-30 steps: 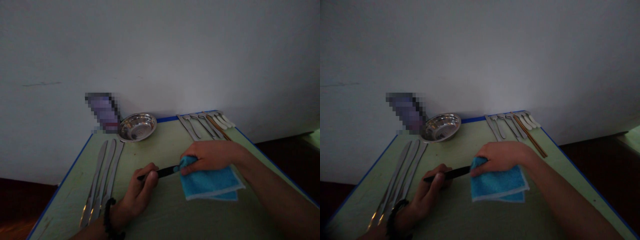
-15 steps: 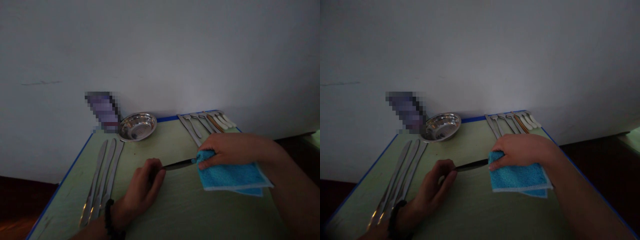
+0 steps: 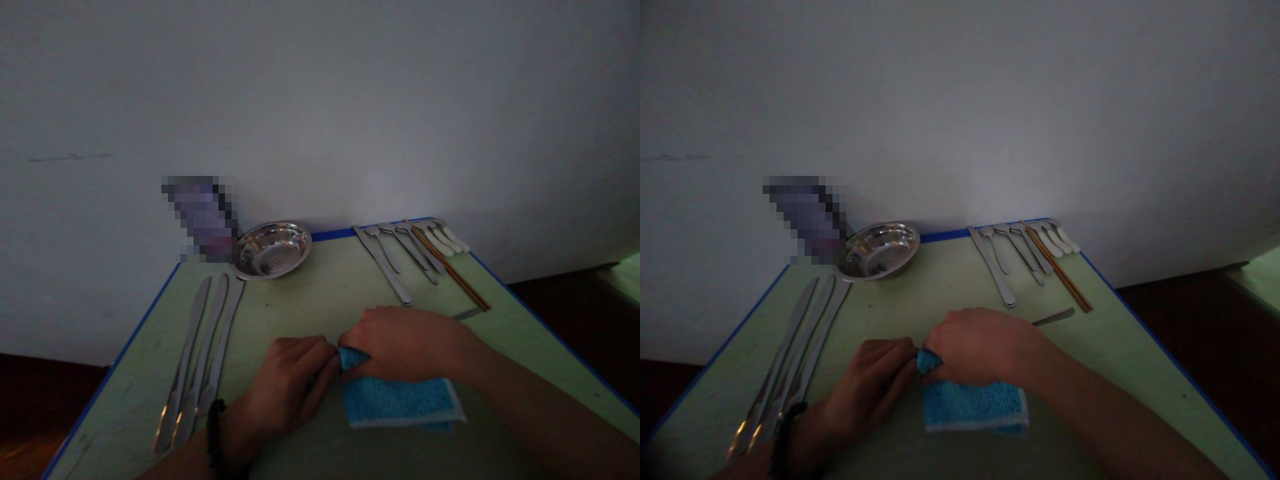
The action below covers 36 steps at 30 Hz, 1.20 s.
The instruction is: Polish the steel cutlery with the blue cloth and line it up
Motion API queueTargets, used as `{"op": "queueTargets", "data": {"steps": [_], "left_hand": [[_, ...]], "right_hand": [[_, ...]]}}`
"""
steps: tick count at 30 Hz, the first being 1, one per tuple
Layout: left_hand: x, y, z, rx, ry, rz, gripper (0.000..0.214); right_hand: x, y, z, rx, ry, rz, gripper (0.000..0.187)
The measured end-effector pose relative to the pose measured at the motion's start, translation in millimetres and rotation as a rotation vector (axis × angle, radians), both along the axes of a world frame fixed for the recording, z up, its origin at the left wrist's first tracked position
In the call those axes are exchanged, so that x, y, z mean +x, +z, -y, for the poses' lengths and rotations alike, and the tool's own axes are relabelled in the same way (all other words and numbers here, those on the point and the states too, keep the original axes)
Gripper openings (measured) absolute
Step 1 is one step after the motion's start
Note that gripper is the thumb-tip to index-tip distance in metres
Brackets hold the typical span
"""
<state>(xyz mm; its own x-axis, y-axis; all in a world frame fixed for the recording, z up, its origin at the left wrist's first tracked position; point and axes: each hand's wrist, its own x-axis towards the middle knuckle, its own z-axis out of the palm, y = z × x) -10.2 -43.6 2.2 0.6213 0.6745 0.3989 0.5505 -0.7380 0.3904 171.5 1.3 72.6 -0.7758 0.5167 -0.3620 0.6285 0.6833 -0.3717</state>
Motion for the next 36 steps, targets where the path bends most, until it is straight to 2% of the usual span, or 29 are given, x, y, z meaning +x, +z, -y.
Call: {"op": "queueTargets", "data": {"steps": [4,6,9,14,16,18,20,23,25,28,32,36], "left_hand": [[-3.3,3.2,0.6,-0.067,0.052,0.08,0.02],[-4.7,7.4,0.2,-0.118,0.116,0.136,0.024],[-6.4,11.7,-1.3,-0.192,0.161,0.197,0.031],[-10.2,7.0,-3.2,-0.238,0.142,0.218,0.028],[-10.7,4.2,-3.5,-0.211,0.123,0.198,0.025],[-9.7,2.6,-3.6,-0.175,0.12,0.178,0.021],[-7.3,1.9,-3.6,-0.156,0.106,0.146,0.019],[-3.1,2.7,-3.2,-0.149,0.011,0.084,0.019],[-1.9,4.4,-2.8,-0.15,-0.024,0.074,0.02],[-3.4,8.3,-2.5,-0.199,0.06,0.135,0.023],[-7.5,10.4,-1.7,-0.306,0.198,0.318,0.03],[-8.7,4.0,-1.8,-0.467,0.291,0.526,0.03]], "right_hand": [[19.8,10.0,-15.0,-0.05,-0.002,-0.008,0.042],[38.7,17.8,-27.9,-0.169,-0.028,0.031,0.045],[70.9,28.6,-44.6,-0.327,-0.185,0.043,0.045],[103.4,36.4,-53.4,-0.383,-0.379,0.025,0.043],[102.4,35.9,-52.8,-0.366,-0.381,0.031,0.043],[92.2,33.3,-50.4,-0.321,-0.312,0.048,0.043],[74.2,28.6,-45.3,-0.273,-0.184,0.057,0.043],[43.1,19.9,-34.3,-0.252,0.013,0.042,0.043],[29.6,15.7,-29.0,-0.21,0.096,0.043,0.042],[31.0,15.4,-30.7,-0.241,0.059,0.015,0.043],[60.5,23.7,-44.6,-0.373,-0.133,-0.001,0.044],[83.6,31.1,-51.0,-0.427,-0.284,-0.024,0.044]]}}
